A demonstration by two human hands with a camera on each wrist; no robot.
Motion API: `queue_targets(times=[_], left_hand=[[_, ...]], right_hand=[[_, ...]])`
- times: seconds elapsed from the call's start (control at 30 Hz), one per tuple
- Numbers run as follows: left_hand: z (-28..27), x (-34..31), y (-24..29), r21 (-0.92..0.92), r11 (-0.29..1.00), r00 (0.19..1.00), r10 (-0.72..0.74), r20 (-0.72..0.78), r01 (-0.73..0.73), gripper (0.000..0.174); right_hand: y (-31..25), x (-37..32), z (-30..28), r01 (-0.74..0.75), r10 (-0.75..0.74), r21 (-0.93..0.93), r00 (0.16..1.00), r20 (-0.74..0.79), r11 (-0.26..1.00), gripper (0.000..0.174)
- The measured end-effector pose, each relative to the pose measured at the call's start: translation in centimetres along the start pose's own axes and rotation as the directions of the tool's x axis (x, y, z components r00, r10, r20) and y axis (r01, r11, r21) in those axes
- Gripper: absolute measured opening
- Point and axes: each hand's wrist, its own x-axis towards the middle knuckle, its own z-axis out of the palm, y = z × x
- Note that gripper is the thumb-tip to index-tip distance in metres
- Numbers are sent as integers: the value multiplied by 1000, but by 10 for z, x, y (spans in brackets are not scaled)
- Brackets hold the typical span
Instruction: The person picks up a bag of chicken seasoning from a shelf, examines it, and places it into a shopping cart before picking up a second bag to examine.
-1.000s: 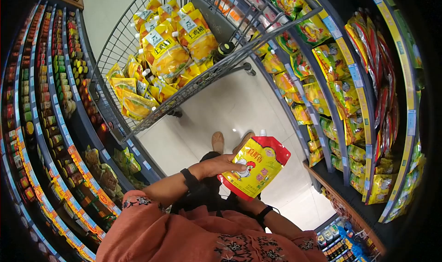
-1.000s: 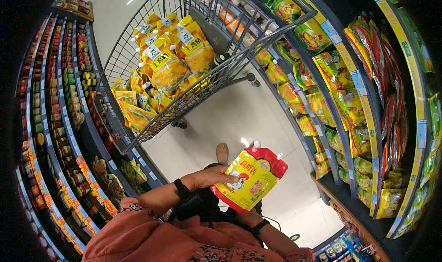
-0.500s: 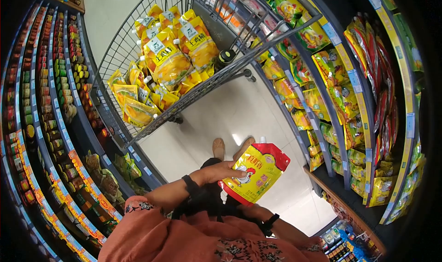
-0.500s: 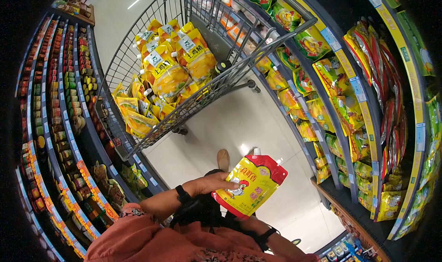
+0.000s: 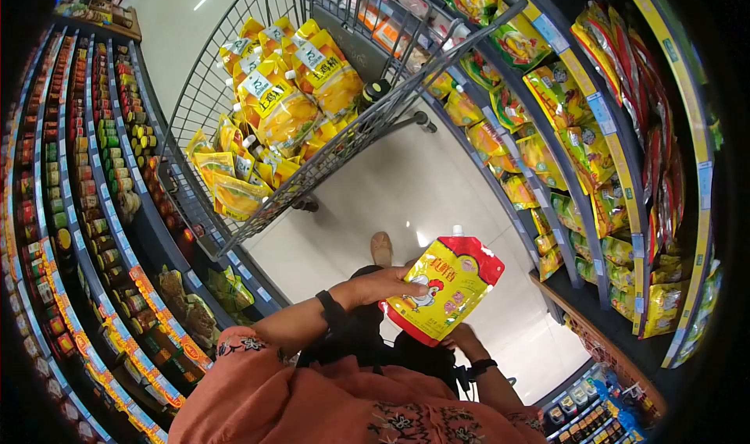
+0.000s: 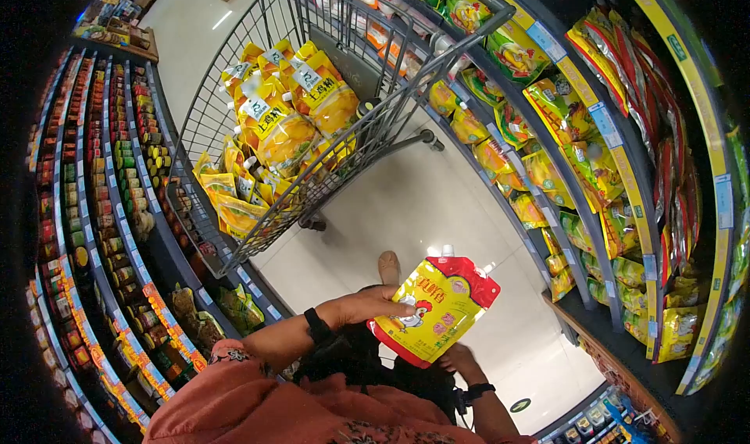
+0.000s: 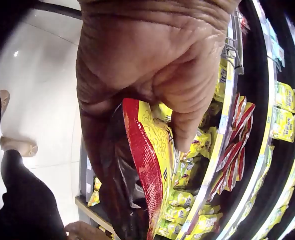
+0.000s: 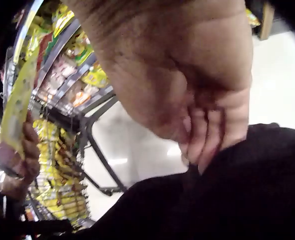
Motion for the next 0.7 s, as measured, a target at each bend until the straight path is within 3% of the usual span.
queue_targets(times=[0.03, 0.1, 0.2, 0.3, 0.4, 0.5, 0.6, 0.7], left_hand=[[1, 1, -4, -24, 1000, 1000, -9, -8, 9, 50], [1, 3, -4, -57, 998, 999, -23, -26, 22, 50], [2, 4, -5, -69, 997, 1000, -17, -19, 16, 51], [11, 12, -1, -17, 998, 997, -67, -32, 66, 53], [29, 27, 6, 28, 996, 996, -81, -44, 82, 54], [59, 45, 28, 85, 989, 993, -117, -31, 119, 54], [82, 66, 42, 133, 984, 993, -120, 11, 118, 54], [93, 87, 39, 326, 945, 999, -34, -5, 34, 51]], right_hand=[[20, 1, -10, 24, -7, 76, 978, -209, 997, 26], [55, 6, -27, -64, 26, -113, 952, -306, 992, 24], [94, 1, -29, -176, 177, 31, 984, -25, 984, 32], [90, -8, -16, -136, 137, 24, 989, -62, 990, 36], [98, 0, -25, -163, 135, -336, 985, -105, 928, 35], [80, -35, -35, -74, 63, -267, 997, -50, 961, 35], [143, -21, -51, 18, 35, -307, 985, 168, 952, 36], [139, -47, -63, 126, -108, -188, 989, 101, 974, 37]])
